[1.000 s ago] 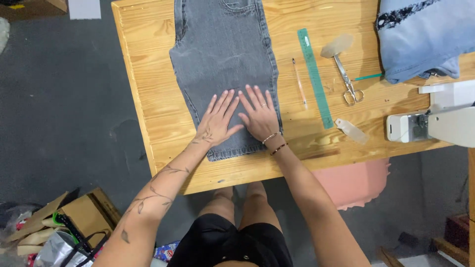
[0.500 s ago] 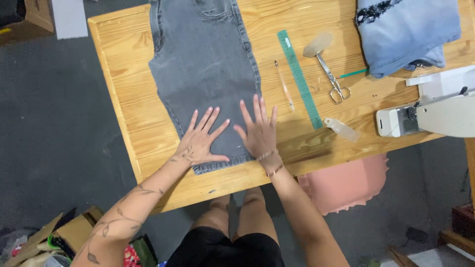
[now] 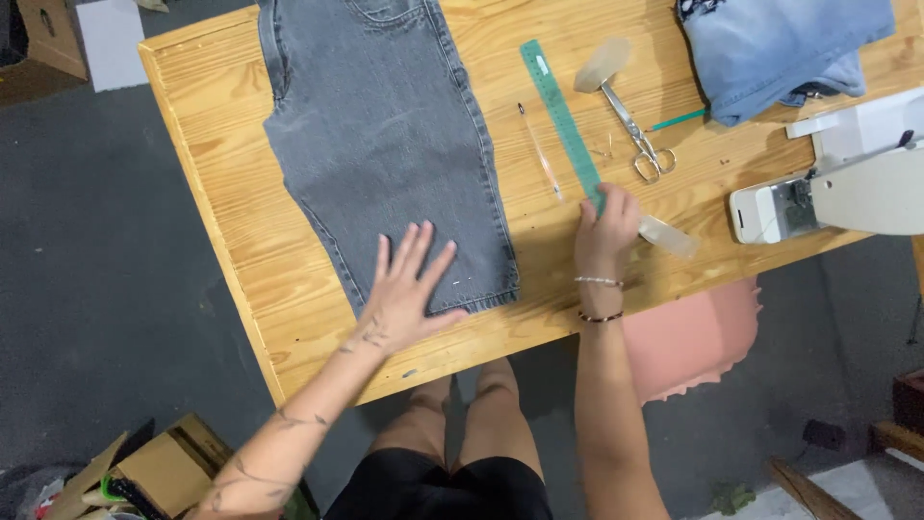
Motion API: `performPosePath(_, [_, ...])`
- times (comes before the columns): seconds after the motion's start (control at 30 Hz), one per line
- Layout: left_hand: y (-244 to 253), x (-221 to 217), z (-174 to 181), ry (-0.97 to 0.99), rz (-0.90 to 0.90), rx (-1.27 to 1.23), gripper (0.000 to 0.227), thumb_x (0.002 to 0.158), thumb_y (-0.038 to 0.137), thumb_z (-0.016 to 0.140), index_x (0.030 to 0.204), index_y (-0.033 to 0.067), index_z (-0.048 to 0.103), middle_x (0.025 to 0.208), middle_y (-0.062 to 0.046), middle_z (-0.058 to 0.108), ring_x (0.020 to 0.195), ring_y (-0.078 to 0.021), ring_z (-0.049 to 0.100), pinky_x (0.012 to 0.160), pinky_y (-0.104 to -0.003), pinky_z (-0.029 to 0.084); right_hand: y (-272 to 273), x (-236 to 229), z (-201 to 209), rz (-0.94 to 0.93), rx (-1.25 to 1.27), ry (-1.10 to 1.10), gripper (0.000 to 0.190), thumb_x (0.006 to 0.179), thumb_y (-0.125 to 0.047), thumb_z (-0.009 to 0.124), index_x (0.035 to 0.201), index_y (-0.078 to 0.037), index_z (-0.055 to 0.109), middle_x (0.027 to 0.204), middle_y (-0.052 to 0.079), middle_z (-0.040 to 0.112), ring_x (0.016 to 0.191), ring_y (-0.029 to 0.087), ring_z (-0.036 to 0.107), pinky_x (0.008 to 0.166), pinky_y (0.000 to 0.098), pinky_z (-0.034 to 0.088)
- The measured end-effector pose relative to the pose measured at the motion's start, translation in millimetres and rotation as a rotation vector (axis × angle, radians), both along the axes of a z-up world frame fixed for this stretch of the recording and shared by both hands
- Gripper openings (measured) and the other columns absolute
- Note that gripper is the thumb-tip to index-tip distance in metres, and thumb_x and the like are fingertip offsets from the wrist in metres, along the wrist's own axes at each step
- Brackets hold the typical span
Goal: Measuring and marking denim jeans on a wooden work table using a ruler and a pen in a sewing environment.
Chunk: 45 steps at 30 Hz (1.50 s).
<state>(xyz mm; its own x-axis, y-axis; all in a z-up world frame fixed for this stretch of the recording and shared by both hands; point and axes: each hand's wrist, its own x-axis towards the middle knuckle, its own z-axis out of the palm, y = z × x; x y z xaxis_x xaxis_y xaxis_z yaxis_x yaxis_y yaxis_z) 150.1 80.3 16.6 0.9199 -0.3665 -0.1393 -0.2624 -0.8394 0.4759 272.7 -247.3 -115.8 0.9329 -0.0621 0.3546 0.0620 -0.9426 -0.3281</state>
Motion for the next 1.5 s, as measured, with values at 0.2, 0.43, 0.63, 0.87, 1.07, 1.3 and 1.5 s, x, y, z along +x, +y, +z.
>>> performPosePath(0.2, [-27, -36, -36, -0.018, -0.116, 0.105, 0.098, 0.085, 0.081, 0.044, 0.162, 0.0258, 0.019, 0.168, -0.02, 0.009, 0.154, -0.0373, 0.006, 0.118, -0.067, 0.002, -2, 16, 36, -0.204, 0.013, 0.363, 0.03, 0.095, -0.029, 0.072, 0.114, -0.026, 0.049, 0.107, 0.001, 0.05, 0.105, 0.025, 0.06, 0.093, 0.0387, 0.05])
performPosePath(0.43, [-29, -42, -25, -0.006, -0.052, 0.013, 0.079, 0.096, 0.067, 0.041, 0.161, 0.0264, 0.024, 0.166, -0.02, 0.016, 0.154, -0.0359, 0.012, 0.119, -0.065, 0.002, 0, 24, 48, -0.116, 0.293, 0.525, 0.029, 0.092, -0.013, 0.074, 0.112, -0.016, 0.053, 0.101, 0.008, 0.053, 0.1, 0.032, 0.064, 0.091, 0.0447, 0.05])
performPosePath(0.63, [-43, -51, 17, 0.142, 0.131, -0.257, 0.074, 0.097, 0.051, 0.057, 0.159, 0.0184, 0.03, 0.153, -0.022, 0.038, 0.144, -0.0378, 0.034, 0.118, -0.062, 0.015, -5, 24, 57, -0.08, 0.313, 0.577, 0.019, 0.094, -0.015, 0.073, 0.108, -0.011, 0.061, 0.096, 0.01, 0.055, 0.1, 0.034, 0.064, 0.093, 0.0461, 0.048])
performPosePath(0.87, [-58, -61, 48, 0.201, 0.439, -0.746, 0.047, 0.09, 0.025, 0.074, 0.135, 0.0165, 0.063, 0.117, -0.009, 0.071, 0.114, -0.0304, 0.068, 0.096, -0.046, 0.054, 26, -54, 106, 0.0, 0.864, 0.456, 0.012, 0.1, -0.014, 0.064, 0.11, -0.006, 0.064, 0.078, -0.001, 0.052, 0.077, 0.012, 0.053, 0.072, 0.0265, 0.047])
performPosePath(1.07, [-67, -48, 48, 0.416, 0.528, -1.218, 0.048, 0.085, 0.008, 0.08, 0.13, 0.0057, 0.066, 0.109, -0.016, 0.075, 0.099, -0.0182, 0.072, 0.092, -0.038, 0.058, 87, -119, 176, 0.048, 1.456, 0.601, 0.008, 0.095, -0.002, 0.066, 0.099, -0.008, 0.063, 0.074, -0.002, 0.061, 0.064, 0.006, 0.061, 0.058, 0.0189, 0.056])
performPosePath(1.3, [-49, -46, 54, 0.385, 0.656, -1.185, 0.023, 0.082, 0.006, 0.082, 0.104, 0.0024, 0.076, 0.085, -0.011, 0.078, 0.074, -0.0074, 0.071, 0.069, -0.025, 0.062, 94, -129, 191, 0.166, 1.446, 0.443, 0.02, 0.095, 0.002, 0.065, 0.113, -0.004, 0.06, 0.088, 0.008, 0.068, 0.073, 0.015, 0.069, 0.061, 0.0311, 0.063])
performPosePath(1.5, [-24, -49, 72, 0.467, 0.705, -1.247, 0.025, 0.079, -0.002, 0.078, 0.104, 0.0008, 0.077, 0.082, -0.008, 0.077, 0.074, -0.0068, 0.069, 0.07, -0.022, 0.06, 83, -109, 189, 0.253, 0.38, -0.231, 0.055, 0.102, -0.015, 0.067, 0.151, -0.004, 0.042, 0.154, 0.024, 0.039, 0.141, 0.042, 0.04, 0.099, 0.0456, 0.053])
